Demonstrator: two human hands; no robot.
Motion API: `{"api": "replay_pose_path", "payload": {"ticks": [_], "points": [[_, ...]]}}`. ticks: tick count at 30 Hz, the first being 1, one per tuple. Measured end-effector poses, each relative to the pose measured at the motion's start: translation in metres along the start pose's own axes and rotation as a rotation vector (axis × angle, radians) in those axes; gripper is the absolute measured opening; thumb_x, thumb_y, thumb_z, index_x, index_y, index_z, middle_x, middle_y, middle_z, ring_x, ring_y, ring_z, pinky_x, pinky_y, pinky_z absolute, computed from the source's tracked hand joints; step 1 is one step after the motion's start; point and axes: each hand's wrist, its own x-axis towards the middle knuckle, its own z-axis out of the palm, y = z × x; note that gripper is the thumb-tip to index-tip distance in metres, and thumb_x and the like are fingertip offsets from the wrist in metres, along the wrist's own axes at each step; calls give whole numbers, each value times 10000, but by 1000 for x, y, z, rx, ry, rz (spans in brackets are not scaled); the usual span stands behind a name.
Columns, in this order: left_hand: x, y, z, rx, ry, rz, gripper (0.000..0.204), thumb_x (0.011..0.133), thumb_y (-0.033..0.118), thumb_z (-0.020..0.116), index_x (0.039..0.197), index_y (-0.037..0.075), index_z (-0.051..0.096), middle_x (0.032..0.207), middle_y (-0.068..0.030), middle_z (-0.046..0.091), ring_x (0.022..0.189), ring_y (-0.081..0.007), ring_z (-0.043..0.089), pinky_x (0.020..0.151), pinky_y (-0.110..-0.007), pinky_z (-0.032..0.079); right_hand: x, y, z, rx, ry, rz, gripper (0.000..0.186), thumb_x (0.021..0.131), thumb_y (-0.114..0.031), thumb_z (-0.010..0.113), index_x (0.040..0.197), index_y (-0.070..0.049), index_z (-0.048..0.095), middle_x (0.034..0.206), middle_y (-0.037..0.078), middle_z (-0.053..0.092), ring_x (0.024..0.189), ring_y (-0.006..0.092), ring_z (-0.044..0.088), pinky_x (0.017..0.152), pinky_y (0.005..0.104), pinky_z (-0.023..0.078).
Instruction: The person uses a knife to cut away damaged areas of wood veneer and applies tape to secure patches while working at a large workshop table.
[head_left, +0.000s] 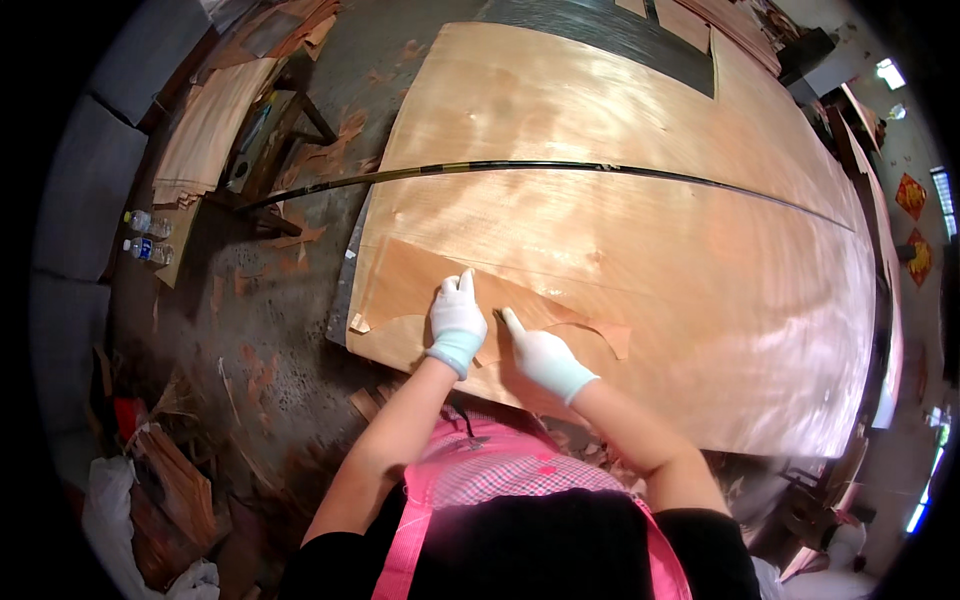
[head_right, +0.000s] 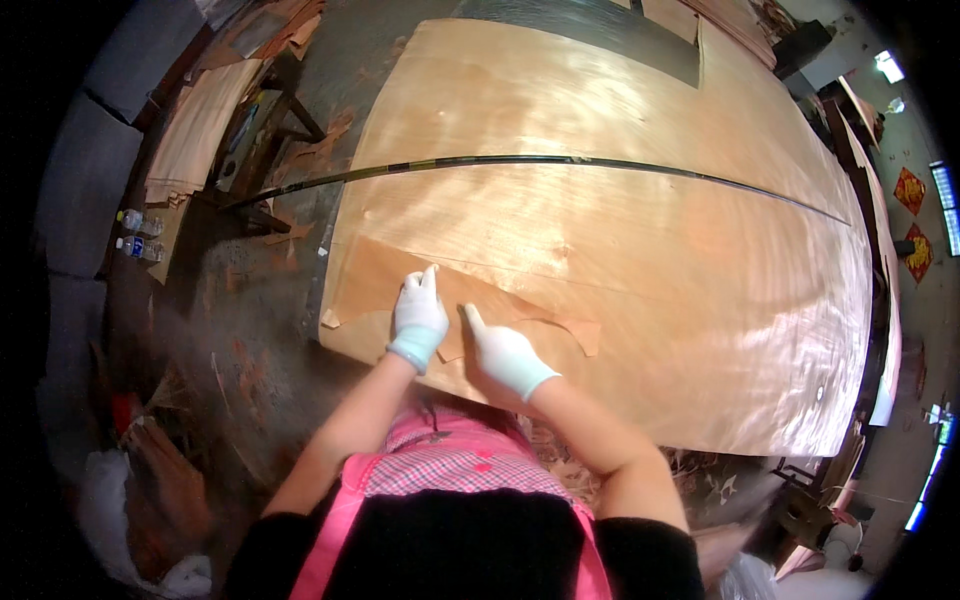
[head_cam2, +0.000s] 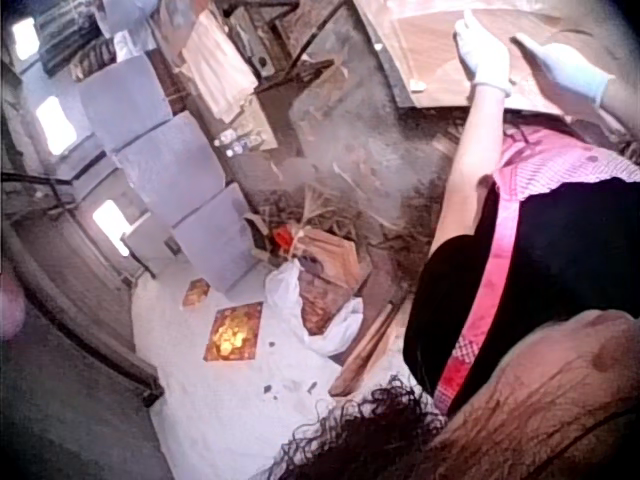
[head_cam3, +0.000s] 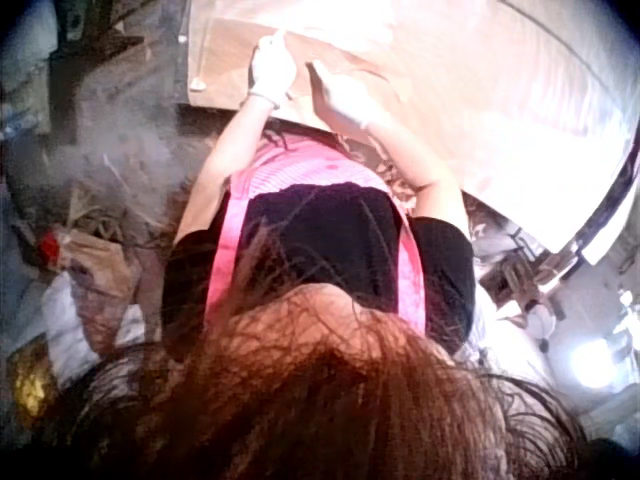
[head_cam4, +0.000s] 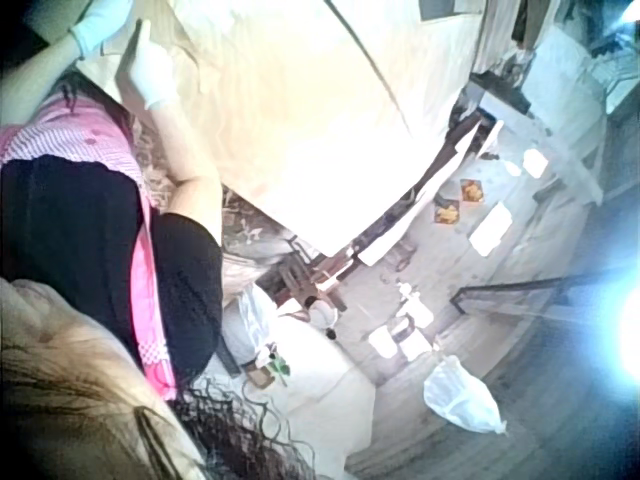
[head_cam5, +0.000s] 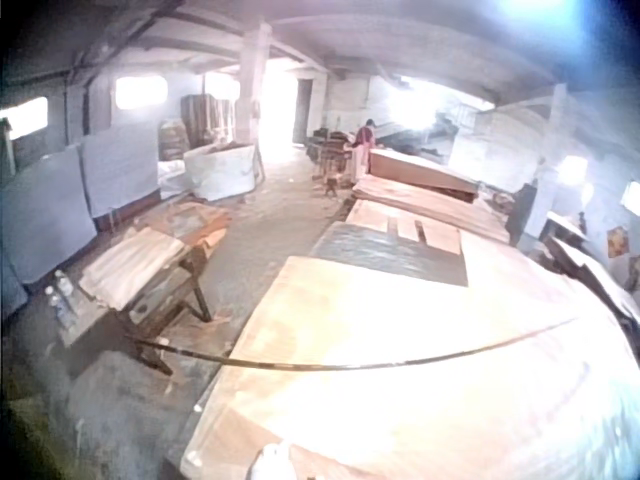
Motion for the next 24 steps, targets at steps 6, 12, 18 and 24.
{"api": "replay_pose_path", "payload": {"ticks": [6,12,18,24], "points": [[-1,26,-13,64,-8,-75,729,796,427,762,1363,72,472,1209,-164,528,1107,-316,548,925,-396,487,-4,15,-88,-436,-370,16,530,956,-243,481,1467,-336,377,896,136,716,768,357,703,644,452,539],[2,21,-8,64,-22,-109,825,730,510,797,1355,78,475,1208,-149,532,1107,-295,547,912,-396,496,1,106,-134,-777,-408,-270,599,929,-171,512,1466,-393,367,984,96,692,853,305,705,665,414,555],[4,19,-6,39,-7,-124,850,695,532,812,1338,82,486,1207,-148,536,1110,-290,558,904,-398,505,55,36,-80,-627,-94,-400,603,886,-123,528,1421,-391,450,861,105,643,662,307,648,607,416,528],[3,15,-4,4,55,-116,863,641,495,854,1314,92,494,1175,-136,550,1082,-296,570,881,-414,503,53,41,-76,-671,-157,-354,578,924,-188,516,1463,-342,375,872,133,659,733,321,690,616,420,545]]}}
